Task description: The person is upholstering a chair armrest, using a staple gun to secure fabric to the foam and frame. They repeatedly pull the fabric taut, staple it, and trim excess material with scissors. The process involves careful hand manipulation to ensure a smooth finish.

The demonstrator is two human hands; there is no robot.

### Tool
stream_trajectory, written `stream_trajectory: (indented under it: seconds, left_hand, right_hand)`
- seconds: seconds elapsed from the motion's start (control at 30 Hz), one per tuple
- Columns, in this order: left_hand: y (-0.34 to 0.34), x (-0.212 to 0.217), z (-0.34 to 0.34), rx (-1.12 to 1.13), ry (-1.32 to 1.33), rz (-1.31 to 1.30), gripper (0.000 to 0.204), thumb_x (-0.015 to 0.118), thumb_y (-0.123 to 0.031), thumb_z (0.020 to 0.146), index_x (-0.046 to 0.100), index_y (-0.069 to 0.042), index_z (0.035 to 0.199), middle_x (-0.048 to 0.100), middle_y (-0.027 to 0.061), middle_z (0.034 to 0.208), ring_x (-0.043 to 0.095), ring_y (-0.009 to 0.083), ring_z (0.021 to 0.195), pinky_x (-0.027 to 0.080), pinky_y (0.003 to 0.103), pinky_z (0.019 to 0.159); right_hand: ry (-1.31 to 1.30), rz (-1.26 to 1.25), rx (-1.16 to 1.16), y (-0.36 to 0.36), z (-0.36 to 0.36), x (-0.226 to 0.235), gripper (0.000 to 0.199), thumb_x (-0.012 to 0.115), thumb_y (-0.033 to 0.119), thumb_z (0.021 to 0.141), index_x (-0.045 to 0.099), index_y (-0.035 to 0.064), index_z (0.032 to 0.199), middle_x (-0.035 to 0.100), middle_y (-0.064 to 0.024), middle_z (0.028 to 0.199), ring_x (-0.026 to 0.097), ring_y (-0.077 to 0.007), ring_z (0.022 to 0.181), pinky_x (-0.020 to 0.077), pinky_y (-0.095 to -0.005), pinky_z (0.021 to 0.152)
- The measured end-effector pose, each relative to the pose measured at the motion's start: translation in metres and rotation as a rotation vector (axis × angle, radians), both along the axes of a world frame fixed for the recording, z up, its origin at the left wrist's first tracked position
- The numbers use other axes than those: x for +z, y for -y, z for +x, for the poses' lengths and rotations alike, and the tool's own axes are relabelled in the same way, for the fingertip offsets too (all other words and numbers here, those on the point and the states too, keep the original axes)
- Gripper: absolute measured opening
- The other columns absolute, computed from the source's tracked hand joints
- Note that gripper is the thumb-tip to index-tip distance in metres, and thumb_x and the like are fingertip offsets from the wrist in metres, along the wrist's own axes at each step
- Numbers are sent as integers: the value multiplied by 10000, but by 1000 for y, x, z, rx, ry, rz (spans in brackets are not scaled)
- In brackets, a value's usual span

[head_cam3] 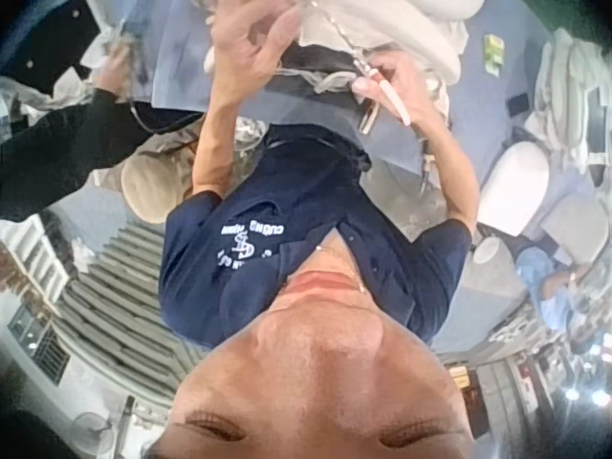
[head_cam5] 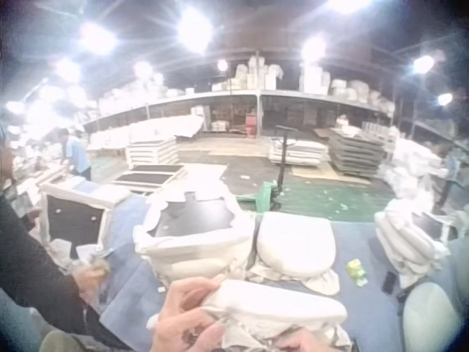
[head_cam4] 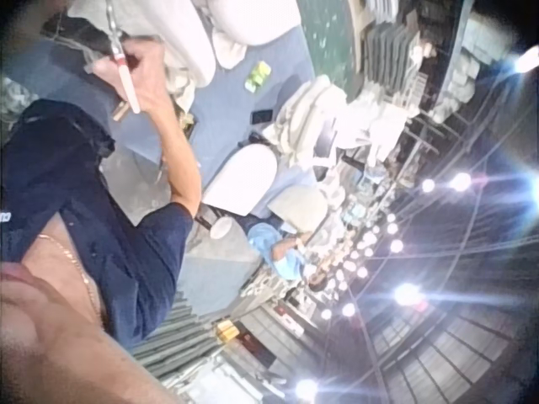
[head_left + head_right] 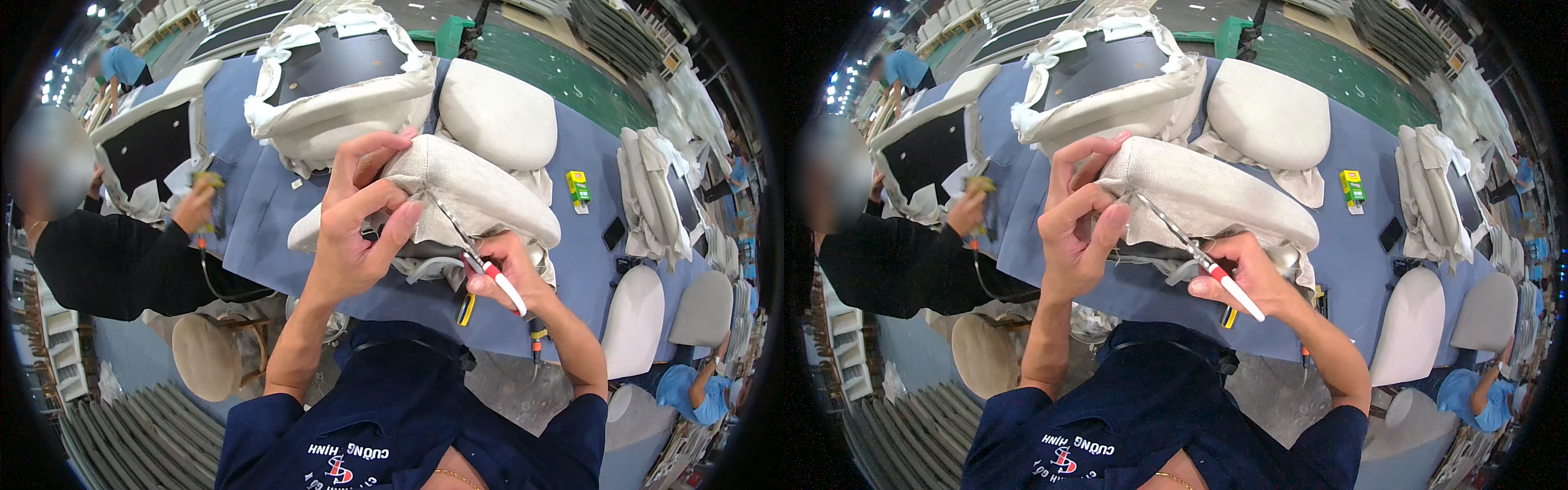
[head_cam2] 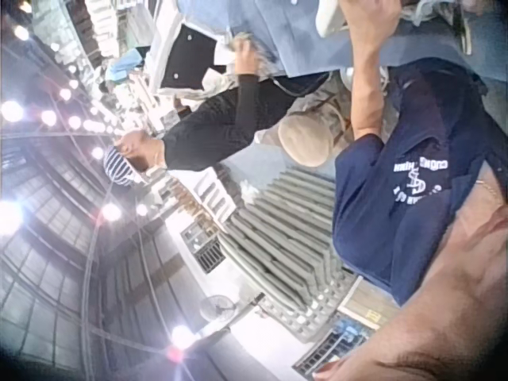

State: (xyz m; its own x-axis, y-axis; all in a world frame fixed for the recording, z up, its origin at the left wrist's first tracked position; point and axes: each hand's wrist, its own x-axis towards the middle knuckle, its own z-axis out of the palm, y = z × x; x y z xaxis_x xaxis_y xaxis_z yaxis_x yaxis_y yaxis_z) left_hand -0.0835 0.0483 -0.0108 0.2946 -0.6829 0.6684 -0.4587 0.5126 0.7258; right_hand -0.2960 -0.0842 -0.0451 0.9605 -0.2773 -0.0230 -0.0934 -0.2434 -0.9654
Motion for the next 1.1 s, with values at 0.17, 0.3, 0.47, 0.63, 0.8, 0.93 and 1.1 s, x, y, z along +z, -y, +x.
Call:
stream_trajectory:
  seconds: [0.17, 0.3, 0.47, 0.63, 0.8, 0.93, 1.1]
  left_hand:
    - [10, 4, 2, -36, 46, -4, 255, 653, -65, 937, 557, 42, 727, 458, 200, 1374, 513, 399, 1341, 403, 430, 1066]
    - [9, 9, 4, -18, 45, 61, 270, 652, -86, 949, 572, 40, 724, 462, 193, 1378, 504, 382, 1355, 407, 422, 1056]
    - [13, 5, 4, -28, 58, 29, 190, 684, -59, 911, 603, 29, 764, 474, 177, 1338, 537, 379, 1319, 429, 441, 1057]
    - [11, 7, -5, -52, 96, 36, 172, 690, -39, 895, 599, 22, 762, 459, 179, 1351, 518, 382, 1342, 414, 437, 1072]
    - [8, 9, -7, -75, 117, 66, 154, 700, -16, 875, 598, 20, 767, 442, 181, 1363, 517, 386, 1340, 408, 433, 1078]
    - [14, 10, -6, -81, 117, 70, 156, 703, -18, 876, 599, 19, 765, 437, 177, 1361, 519, 385, 1337, 420, 439, 1065]
    - [19, 12, -1, -128, 143, 89, 164, 701, -23, 886, 600, 16, 762, 429, 171, 1372, 520, 369, 1333, 421, 437, 1061]
  right_hand:
    - [-3, -66, 1, 3, -8, -5, 656, 666, 642, 878, 538, 19, 717, 467, -40, 614, 438, -148, 599, 366, -348, 559]
    - [-107, -128, 47, 5, -18, -1, 952, 383, 945, 791, 571, 11, 776, 550, -50, 690, 536, -181, 634, 438, -339, 583]
    - [-86, -114, 87, 9, -21, -10, 857, 418, 843, 867, 565, 1, 814, 550, -90, 719, 536, -235, 674, 451, -384, 640]
    - [27, -146, 110, 13, -12, -1, 807, 428, 781, 921, 565, -9, 827, 544, -126, 728, 545, -258, 700, 449, -412, 664]
    - [114, -122, 9, 7, -7, -5, 712, 605, 680, 897, 537, -2, 704, 474, -97, 608, 471, -221, 588, 404, -378, 583]
    - [153, -120, -101, 3, -5, -18, 644, 764, 551, 850, 494, 14, 619, 394, -54, 549, 379, -168, 552, 346, -341, 532]
    - [95, -119, -69, 13, -8, -21, 771, 655, 776, 811, 551, 29, 655, 482, -9, 580, 474, -121, 551, 371, -301, 513]
